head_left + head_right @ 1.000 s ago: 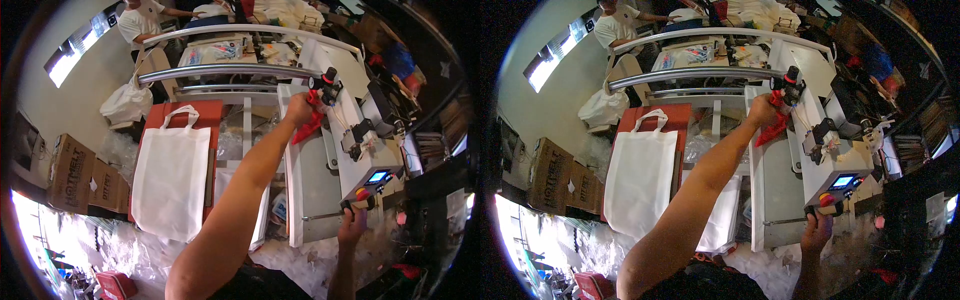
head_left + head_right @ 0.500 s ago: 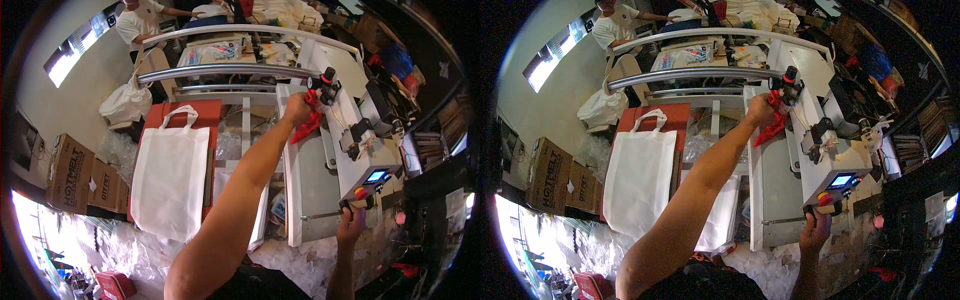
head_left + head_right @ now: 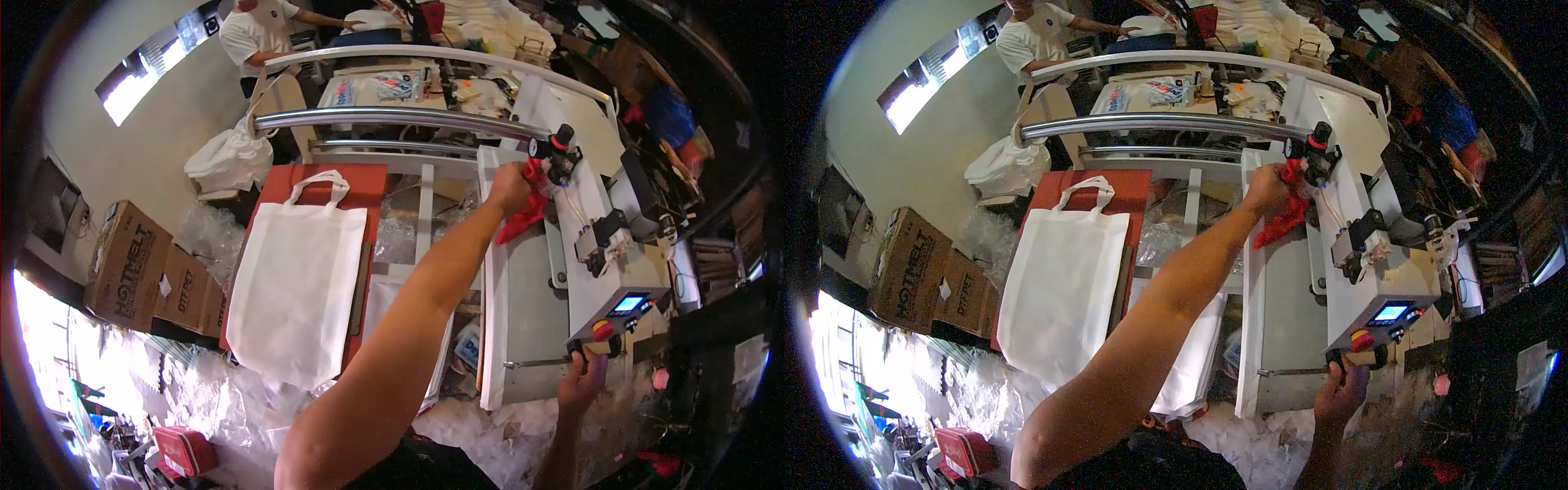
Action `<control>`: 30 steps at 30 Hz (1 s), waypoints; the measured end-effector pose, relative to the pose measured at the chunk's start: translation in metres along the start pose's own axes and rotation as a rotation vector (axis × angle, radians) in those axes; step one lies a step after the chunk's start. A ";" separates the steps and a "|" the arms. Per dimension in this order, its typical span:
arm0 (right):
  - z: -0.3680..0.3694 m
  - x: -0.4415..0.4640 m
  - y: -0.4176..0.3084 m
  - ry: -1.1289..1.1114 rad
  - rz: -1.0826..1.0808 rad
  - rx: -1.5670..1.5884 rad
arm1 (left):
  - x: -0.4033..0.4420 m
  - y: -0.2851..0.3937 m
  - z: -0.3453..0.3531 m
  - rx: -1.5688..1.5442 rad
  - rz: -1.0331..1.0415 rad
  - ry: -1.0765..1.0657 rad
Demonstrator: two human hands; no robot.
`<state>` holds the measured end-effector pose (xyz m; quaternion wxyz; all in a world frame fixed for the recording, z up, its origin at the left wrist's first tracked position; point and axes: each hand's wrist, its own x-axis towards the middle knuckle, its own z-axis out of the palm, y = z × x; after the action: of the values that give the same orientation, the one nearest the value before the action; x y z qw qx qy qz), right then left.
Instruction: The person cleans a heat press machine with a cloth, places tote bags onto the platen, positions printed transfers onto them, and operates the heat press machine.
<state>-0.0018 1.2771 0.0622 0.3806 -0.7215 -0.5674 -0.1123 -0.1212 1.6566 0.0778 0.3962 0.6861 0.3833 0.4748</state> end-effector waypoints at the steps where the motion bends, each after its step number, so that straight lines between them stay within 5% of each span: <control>1: 0.000 0.000 0.000 0.006 0.001 0.006 | 0.000 -0.001 0.001 -0.081 -0.019 0.026; 5: -0.001 0.001 0.000 -0.001 -0.018 -0.008 | -0.005 0.014 -0.005 -0.171 -0.133 -0.035; 13: -0.001 -0.001 0.003 -0.021 -0.012 0.022 | 0.013 -0.044 -0.010 0.016 -0.005 0.060; 18: -0.002 0.001 0.002 -0.049 0.063 0.032 | -0.010 -0.047 -0.095 -0.202 0.152 0.251; 20: -0.004 -0.003 0.004 -0.120 0.153 0.031 | -0.027 -0.050 -0.145 -0.288 0.048 0.268; 23: -0.001 -0.003 0.008 -0.071 0.034 0.001 | -0.052 -0.020 -0.198 -0.557 0.080 0.407; 24: -0.001 -0.001 0.006 -0.071 0.041 0.003 | -0.061 0.001 -0.206 -0.539 0.061 0.454; 26: -0.002 0.001 0.002 0.004 -0.070 -0.062 | -0.070 -0.019 -0.230 0.004 -0.013 0.411; 30: -0.003 0.000 0.002 -0.025 -0.001 -0.026 | -0.094 -0.047 -0.214 0.326 0.039 0.201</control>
<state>0.0005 1.2753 0.0637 0.3639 -0.7274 -0.5711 -0.1108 -0.3571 1.6291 0.0530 0.2301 0.6976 0.4795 0.4801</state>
